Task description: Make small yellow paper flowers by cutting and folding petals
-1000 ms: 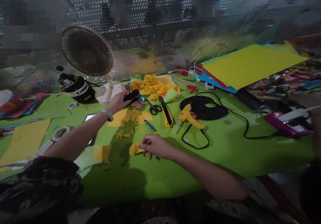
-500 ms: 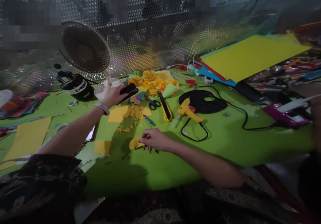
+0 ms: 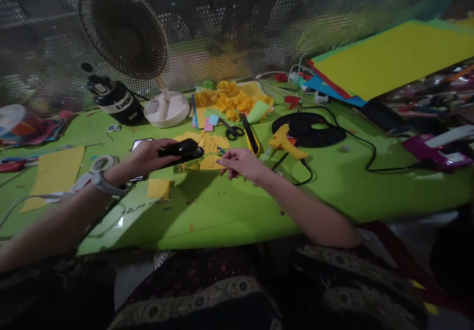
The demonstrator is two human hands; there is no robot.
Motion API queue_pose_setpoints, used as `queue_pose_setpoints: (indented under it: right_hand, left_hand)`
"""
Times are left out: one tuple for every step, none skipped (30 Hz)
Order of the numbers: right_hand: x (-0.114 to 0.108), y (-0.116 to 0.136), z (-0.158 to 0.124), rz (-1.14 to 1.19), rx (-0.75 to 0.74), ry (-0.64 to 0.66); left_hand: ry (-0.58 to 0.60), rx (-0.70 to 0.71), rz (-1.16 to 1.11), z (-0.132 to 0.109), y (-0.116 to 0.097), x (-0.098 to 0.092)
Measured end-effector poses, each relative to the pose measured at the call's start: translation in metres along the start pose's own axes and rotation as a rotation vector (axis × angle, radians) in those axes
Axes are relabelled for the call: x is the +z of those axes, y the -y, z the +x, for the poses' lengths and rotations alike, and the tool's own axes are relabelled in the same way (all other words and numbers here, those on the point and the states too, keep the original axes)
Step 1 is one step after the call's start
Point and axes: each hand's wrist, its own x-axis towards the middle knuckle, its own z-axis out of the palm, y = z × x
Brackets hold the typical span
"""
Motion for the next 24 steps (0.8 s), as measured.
queue_pose_setpoints:
  right_hand:
    - [-0.001, 0.0, 0.001, 0.02, -0.004, -0.021]
    - [-0.002, 0.001, 0.002, 0.03, -0.001, -0.041]
    - [-0.002, 0.001, 0.002, 0.03, 0.007, -0.059]
    - [-0.002, 0.002, 0.002, 0.024, 0.018, -0.069]
    - [-0.002, 0.003, 0.002, 0.017, 0.029, -0.075]
    - [-0.002, 0.004, 0.002, 0.008, 0.037, -0.077]
    - [-0.002, 0.005, 0.002, 0.001, 0.041, -0.077]
    - [-0.002, 0.006, 0.002, -0.006, 0.042, -0.084]
    - [-0.002, 0.007, 0.001, -0.014, 0.043, -0.093]
    - [-0.002, 0.007, 0.001, -0.026, 0.047, -0.101]
    - [-0.002, 0.008, 0.001, -0.042, 0.056, -0.111]
    - [-0.002, 0.008, 0.001, -0.061, 0.069, -0.12]
    - [-0.001, 0.008, 0.001, -0.082, 0.085, -0.123]
    - [-0.001, 0.008, 0.001, -0.098, 0.097, -0.121]
    - [-0.001, 0.008, 0.001, -0.109, 0.106, -0.114]
    - [0.0, 0.007, 0.001, -0.111, 0.109, -0.102]
    - [0.0, 0.005, 0.002, -0.106, 0.106, -0.085]
    - [0.0, 0.004, 0.002, -0.096, 0.101, -0.064]
    - [0.0, 0.002, 0.003, -0.085, 0.094, -0.045]
    - [-0.001, 0.0, 0.003, -0.078, 0.088, -0.034]
    - [-0.001, -0.001, 0.004, -0.077, 0.085, -0.028]
    - [-0.002, -0.003, 0.005, -0.08, 0.084, -0.028]
    - [-0.002, -0.003, 0.006, -0.087, 0.086, -0.03]
    - [-0.002, -0.004, 0.006, -0.094, 0.089, -0.032]
  left_hand:
    - [0.031, 0.039, 0.042, -0.003, -0.004, 0.004]
    - [0.057, 0.069, 0.063, -0.005, -0.008, 0.007]
    - [0.07, 0.092, 0.077, -0.006, -0.012, 0.01]
    - [0.074, 0.104, 0.075, -0.006, -0.015, 0.013]
    - [0.075, 0.108, 0.068, -0.006, -0.017, 0.015]
    - [0.072, 0.109, 0.06, -0.005, -0.018, 0.017]
    - [0.071, 0.109, 0.054, -0.004, -0.018, 0.019]
    - [0.071, 0.109, 0.05, -0.003, -0.018, 0.02]
    - [0.072, 0.109, 0.047, -0.002, -0.016, 0.022]
    - [0.072, 0.109, 0.046, -0.001, -0.015, 0.023]
    - [0.076, 0.11, 0.044, -0.001, -0.014, 0.025]
    - [0.082, 0.112, 0.042, -0.001, -0.014, 0.026]
    - [0.091, 0.115, 0.04, -0.001, -0.014, 0.027]
    - [0.1, 0.118, 0.04, -0.001, -0.015, 0.027]
    - [0.11, 0.121, 0.042, 0.0, -0.017, 0.028]
    - [0.115, 0.121, 0.045, 0.0, -0.018, 0.028]
    - [0.118, 0.119, 0.049, 0.0, -0.02, 0.029]
    - [0.119, 0.117, 0.054, 0.0, -0.022, 0.029]
    - [0.12, 0.115, 0.058, 0.001, -0.024, 0.029]
    - [0.123, 0.117, 0.059, 0.001, -0.025, 0.03]
    - [0.127, 0.122, 0.059, 0.002, -0.026, 0.031]
    - [0.133, 0.127, 0.058, 0.002, -0.028, 0.031]
    - [0.139, 0.132, 0.056, 0.002, -0.029, 0.032]
    - [0.146, 0.138, 0.054, 0.002, -0.029, 0.032]
